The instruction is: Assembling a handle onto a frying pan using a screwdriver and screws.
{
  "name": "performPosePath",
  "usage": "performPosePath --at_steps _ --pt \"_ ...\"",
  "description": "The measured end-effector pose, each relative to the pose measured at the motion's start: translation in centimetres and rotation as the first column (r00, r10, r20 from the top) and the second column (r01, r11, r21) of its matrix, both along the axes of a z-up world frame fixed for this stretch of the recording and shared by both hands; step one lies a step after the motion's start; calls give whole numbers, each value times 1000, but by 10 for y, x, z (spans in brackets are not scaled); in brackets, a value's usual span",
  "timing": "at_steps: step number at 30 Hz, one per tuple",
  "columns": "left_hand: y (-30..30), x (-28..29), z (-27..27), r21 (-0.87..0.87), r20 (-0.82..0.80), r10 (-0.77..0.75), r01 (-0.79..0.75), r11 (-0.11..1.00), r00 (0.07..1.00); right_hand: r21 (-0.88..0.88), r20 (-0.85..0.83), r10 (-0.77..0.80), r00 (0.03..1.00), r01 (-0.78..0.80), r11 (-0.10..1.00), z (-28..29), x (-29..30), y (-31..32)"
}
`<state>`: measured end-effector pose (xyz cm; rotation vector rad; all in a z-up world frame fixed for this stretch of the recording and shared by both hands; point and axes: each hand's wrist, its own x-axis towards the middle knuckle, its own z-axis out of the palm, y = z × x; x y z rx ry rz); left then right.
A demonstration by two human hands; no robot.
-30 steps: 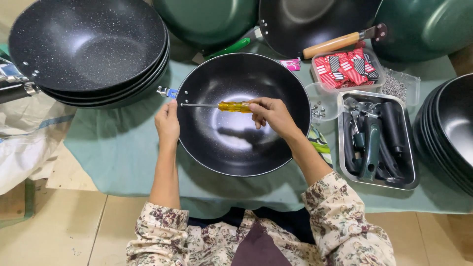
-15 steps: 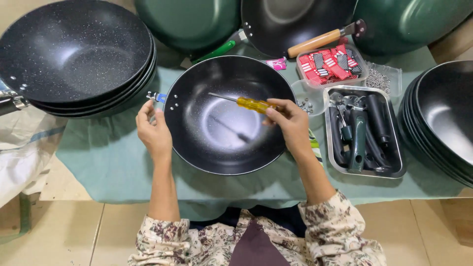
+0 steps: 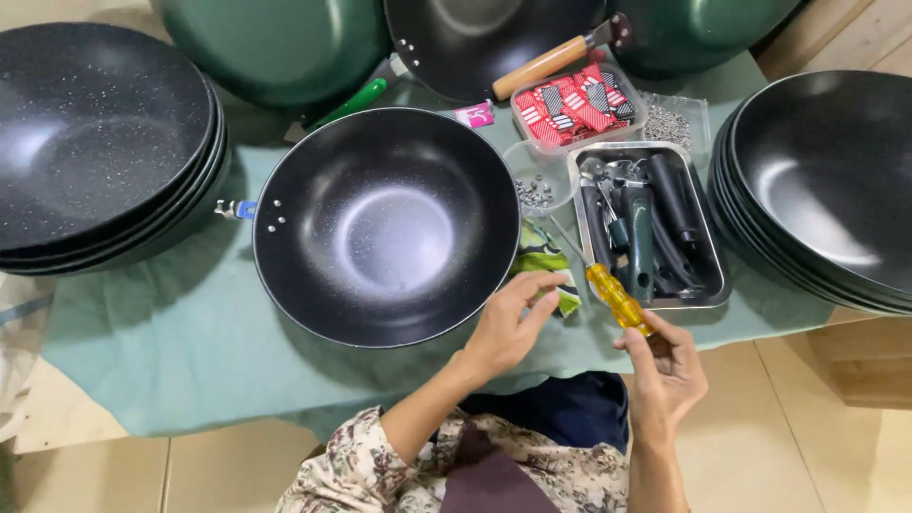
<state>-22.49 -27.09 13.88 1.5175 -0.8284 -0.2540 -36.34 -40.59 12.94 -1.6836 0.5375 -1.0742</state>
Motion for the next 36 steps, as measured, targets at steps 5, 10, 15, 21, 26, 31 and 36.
performPosePath --at_steps 5,10,15,21,26,31,36 --pt "-32 -14 -25 129 -5 -98 98 987 995 -216 -73 -11 997 -5 976 -38 -5 -3" --pt "-44 -7 -51 203 -71 -92 104 973 993 -485 -151 17 988 -89 870 -71 17 -10" --pt "-46 -10 -74 139 344 77 -132 981 936 -646 -274 -133 952 -80 760 -104 32 -23" --pt "-38 -3 -24 -32 736 333 -462 887 589 -687 -264 -71 962 -136 714 -95 37 -24" --pt "-21 26 -50 329 759 193 -622 711 622 -671 -301 -54 952 -172 721 -82 47 -25" --pt "13 18 -49 462 681 87 -518 720 727 -646 -293 12 956 -207 735 -65 70 -20" --pt "77 5 -44 474 547 55 -363 802 835 -600 -244 151 958 -271 753 -37 99 -9"
